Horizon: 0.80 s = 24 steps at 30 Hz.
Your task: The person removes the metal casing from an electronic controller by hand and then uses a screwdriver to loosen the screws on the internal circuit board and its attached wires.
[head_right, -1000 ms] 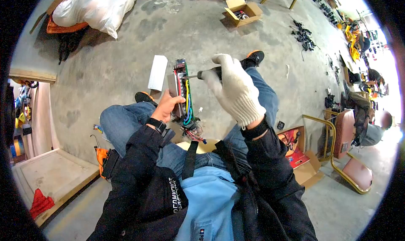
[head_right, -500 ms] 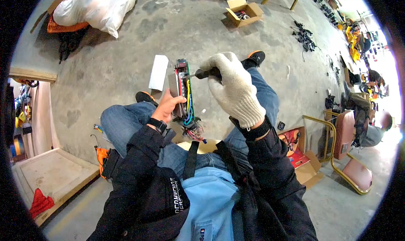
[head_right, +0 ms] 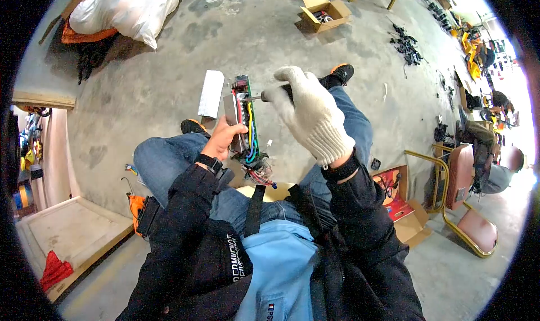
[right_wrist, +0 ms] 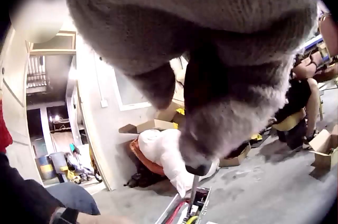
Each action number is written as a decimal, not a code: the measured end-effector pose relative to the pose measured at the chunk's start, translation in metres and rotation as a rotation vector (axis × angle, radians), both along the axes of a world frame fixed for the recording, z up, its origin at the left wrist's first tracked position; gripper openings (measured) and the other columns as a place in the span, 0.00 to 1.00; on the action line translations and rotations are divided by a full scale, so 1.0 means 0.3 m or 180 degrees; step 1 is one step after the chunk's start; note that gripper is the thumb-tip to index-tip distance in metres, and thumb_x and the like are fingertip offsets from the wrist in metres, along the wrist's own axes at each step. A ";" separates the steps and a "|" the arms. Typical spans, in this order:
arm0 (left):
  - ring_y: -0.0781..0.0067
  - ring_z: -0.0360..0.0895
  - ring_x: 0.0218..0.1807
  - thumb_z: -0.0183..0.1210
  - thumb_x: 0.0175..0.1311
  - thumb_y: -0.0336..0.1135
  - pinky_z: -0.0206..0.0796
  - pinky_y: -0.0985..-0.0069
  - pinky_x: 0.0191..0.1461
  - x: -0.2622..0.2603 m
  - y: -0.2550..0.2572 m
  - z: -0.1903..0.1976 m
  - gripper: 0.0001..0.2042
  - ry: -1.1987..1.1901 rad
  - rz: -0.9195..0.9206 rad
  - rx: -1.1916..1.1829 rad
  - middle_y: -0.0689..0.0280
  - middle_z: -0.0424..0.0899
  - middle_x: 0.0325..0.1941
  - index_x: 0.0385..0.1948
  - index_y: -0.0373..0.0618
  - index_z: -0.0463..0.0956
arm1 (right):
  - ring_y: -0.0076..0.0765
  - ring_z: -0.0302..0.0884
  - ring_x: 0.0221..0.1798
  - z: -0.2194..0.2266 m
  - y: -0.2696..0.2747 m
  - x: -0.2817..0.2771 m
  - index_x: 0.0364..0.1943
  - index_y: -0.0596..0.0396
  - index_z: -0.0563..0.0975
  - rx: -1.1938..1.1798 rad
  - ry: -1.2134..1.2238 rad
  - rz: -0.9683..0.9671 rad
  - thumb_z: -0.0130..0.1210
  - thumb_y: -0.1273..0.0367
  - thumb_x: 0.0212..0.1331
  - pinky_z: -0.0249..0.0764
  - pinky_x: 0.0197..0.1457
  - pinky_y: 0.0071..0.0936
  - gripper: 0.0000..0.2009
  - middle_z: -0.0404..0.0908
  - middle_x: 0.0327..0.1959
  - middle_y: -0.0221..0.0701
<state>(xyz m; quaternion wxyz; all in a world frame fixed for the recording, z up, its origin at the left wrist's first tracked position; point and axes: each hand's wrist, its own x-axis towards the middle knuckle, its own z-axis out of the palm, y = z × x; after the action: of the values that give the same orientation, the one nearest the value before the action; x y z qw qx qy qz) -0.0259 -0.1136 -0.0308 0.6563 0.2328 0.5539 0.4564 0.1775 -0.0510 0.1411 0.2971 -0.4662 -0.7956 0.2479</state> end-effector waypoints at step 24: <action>0.70 0.81 0.42 0.66 0.53 0.25 0.77 0.70 0.46 -0.010 -0.002 -0.044 0.22 0.0098 -0.0046 -0.0072 0.62 0.81 0.43 0.51 0.36 0.70 | 0.50 0.82 0.41 -0.005 0.024 0.003 0.45 0.53 0.80 0.0173 0.0108 0.0428 0.61 0.75 0.57 0.79 0.46 0.38 0.12 0.80 0.39 0.40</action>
<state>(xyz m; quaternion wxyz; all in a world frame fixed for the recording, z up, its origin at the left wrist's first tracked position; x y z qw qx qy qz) -0.0290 -0.1142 -0.0439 0.6536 0.2363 0.5674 0.4417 0.1783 -0.0440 0.1395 0.3058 -0.3992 -0.8264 0.2535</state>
